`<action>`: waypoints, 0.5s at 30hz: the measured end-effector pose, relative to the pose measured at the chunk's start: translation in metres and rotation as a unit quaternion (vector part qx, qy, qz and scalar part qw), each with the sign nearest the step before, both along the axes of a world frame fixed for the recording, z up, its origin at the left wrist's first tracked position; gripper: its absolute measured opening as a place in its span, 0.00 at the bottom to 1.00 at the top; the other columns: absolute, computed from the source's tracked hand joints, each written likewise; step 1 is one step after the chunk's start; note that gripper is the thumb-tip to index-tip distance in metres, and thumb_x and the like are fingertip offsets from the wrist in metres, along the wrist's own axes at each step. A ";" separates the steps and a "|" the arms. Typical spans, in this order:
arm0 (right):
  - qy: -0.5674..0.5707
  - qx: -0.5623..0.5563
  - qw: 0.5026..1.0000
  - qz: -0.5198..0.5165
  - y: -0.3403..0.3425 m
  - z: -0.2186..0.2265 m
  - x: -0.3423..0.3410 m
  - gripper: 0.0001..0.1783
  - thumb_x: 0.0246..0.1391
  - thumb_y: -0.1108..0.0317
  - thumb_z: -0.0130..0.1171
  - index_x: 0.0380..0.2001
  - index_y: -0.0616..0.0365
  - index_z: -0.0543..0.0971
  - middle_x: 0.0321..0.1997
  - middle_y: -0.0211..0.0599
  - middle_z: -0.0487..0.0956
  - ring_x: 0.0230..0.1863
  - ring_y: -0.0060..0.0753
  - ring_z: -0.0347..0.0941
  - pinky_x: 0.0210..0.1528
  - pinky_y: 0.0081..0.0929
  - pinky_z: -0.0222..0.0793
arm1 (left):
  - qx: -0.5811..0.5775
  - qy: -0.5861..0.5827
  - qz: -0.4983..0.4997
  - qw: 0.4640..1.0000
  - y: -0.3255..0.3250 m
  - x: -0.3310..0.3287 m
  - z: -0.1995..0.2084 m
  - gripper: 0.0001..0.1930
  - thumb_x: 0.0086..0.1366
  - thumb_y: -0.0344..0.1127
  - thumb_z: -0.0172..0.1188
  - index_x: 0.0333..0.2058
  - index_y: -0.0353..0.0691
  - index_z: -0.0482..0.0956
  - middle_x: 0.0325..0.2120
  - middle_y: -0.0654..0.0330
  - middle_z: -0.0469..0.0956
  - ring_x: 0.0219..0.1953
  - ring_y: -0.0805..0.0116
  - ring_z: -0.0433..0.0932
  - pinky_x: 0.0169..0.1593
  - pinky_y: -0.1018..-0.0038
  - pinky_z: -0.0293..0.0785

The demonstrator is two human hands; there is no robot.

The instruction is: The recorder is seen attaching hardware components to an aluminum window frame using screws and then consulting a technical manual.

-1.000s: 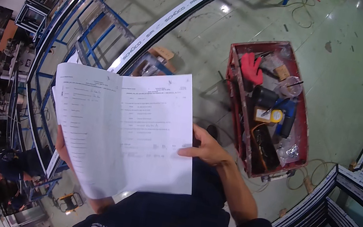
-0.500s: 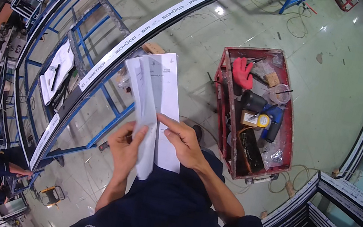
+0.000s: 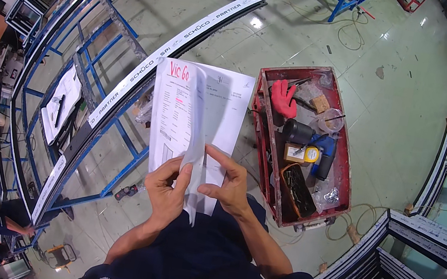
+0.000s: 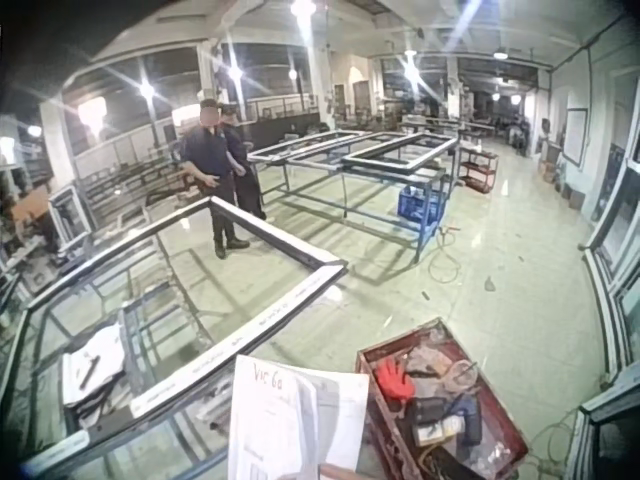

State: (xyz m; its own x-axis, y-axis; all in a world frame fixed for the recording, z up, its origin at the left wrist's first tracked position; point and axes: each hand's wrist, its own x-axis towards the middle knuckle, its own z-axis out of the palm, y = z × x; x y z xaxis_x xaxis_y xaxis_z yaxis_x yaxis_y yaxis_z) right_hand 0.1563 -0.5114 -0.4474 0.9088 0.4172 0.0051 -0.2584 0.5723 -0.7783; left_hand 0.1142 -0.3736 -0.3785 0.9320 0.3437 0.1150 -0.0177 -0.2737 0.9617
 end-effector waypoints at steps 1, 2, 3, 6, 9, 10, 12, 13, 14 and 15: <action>-0.001 0.001 1.000 -0.002 -0.001 0.000 0.000 0.48 0.35 0.67 0.81 0.61 0.66 0.70 0.63 0.43 0.72 0.63 0.32 0.67 0.67 0.31 0.59 | -0.029 0.023 0.010 0.999 0.000 0.001 0.003 0.10 0.67 0.29 0.59 0.40 0.26 0.83 0.39 0.52 0.83 0.32 0.75 0.78 0.37 0.79 0.73; 0.006 0.004 1.000 -0.011 -0.001 0.000 0.000 0.48 0.34 0.68 0.81 0.61 0.66 0.70 0.63 0.43 0.72 0.63 0.31 0.67 0.66 0.30 0.59 | -0.057 0.047 0.021 0.997 0.000 0.002 0.005 0.11 0.67 0.31 0.60 0.39 0.27 0.83 0.35 0.56 0.83 0.33 0.77 0.77 0.40 0.79 0.73; 0.014 0.006 1.000 -0.019 -0.002 0.001 -0.001 0.48 0.33 0.70 0.81 0.61 0.67 0.70 0.63 0.42 0.72 0.63 0.30 0.67 0.66 0.30 0.59 | -0.058 0.047 0.019 0.997 0.002 0.003 0.004 0.11 0.67 0.31 0.60 0.39 0.27 0.83 0.35 0.56 0.83 0.33 0.77 0.77 0.40 0.79 0.73; 0.004 -0.008 0.999 -0.054 -0.001 -0.010 -0.001 0.46 0.33 0.70 0.81 0.59 0.68 0.72 0.58 0.39 0.76 0.58 0.28 0.70 0.62 0.27 0.63 | -0.226 0.119 0.012 0.967 0.016 0.007 -0.012 0.12 0.68 0.35 0.62 0.40 0.29 0.84 0.30 0.67 0.80 0.32 0.82 0.72 0.37 0.82 0.69; 0.018 -0.021 0.999 -0.043 -0.002 -0.004 0.001 0.43 0.33 0.70 0.81 0.56 0.68 0.74 0.51 0.35 0.79 0.51 0.24 0.74 0.57 0.25 0.68 | -0.268 0.118 -0.025 0.956 0.028 0.005 -0.024 0.14 0.69 0.37 0.60 0.39 0.29 0.84 0.29 0.69 0.79 0.31 0.83 0.71 0.35 0.82 0.67; 0.011 -0.024 0.997 -0.072 0.001 -0.001 0.003 0.29 0.43 0.70 0.75 0.49 0.69 0.78 0.42 0.33 0.81 0.41 0.21 0.76 0.46 0.21 0.72 | -0.246 0.120 0.001 0.962 0.036 0.002 -0.029 0.13 0.69 0.38 0.61 0.36 0.30 0.84 0.29 0.70 0.79 0.31 0.83 0.70 0.35 0.83 0.66; 0.053 -0.072 0.993 -0.077 -0.003 0.002 0.007 0.21 0.50 0.69 0.71 0.46 0.68 0.79 0.39 0.32 0.82 0.38 0.19 0.76 0.42 0.19 0.72 | -0.261 0.097 0.052 0.959 0.061 -0.001 -0.024 0.13 0.70 0.40 0.59 0.35 0.34 0.84 0.29 0.68 0.80 0.29 0.82 0.72 0.34 0.82 0.68; 0.091 -0.118 0.985 -0.084 -0.008 0.002 0.009 0.15 0.56 0.69 0.66 0.43 0.68 0.81 0.36 0.32 0.82 0.35 0.18 0.76 0.38 0.17 0.71 | -0.258 0.083 0.074 0.960 0.072 0.001 -0.014 0.14 0.71 0.41 0.57 0.37 0.35 0.84 0.30 0.66 0.81 0.29 0.80 0.74 0.34 0.81 0.70; 0.108 -0.127 0.980 -0.109 -0.013 -0.005 0.010 0.12 0.64 0.68 0.57 0.39 0.68 0.82 0.32 0.31 0.82 0.30 0.14 0.75 0.32 0.15 0.69 | -0.277 0.070 0.112 0.952 0.078 0.002 -0.001 0.15 0.71 0.42 0.56 0.39 0.35 0.83 0.31 0.63 0.82 0.29 0.78 0.77 0.34 0.80 0.72; 0.110 -0.129 0.979 -0.110 -0.020 -0.011 0.011 0.12 0.64 0.68 0.57 0.39 0.68 0.82 0.32 0.31 0.82 0.30 0.14 0.75 0.32 0.15 0.69 | -0.295 0.056 0.154 0.941 0.083 0.003 0.015 0.16 0.72 0.42 0.54 0.41 0.34 0.82 0.33 0.60 0.83 0.30 0.76 0.79 0.35 0.78 0.75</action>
State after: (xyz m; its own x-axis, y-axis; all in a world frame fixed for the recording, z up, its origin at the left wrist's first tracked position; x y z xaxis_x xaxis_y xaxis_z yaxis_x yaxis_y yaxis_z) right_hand 0.1672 -0.5311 -0.4580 0.9442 0.1722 -0.2807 -0.3283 0.4246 -0.8438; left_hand 0.1171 -0.2907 -0.3637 0.7729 0.5723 -0.2740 0.0858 0.3336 0.9388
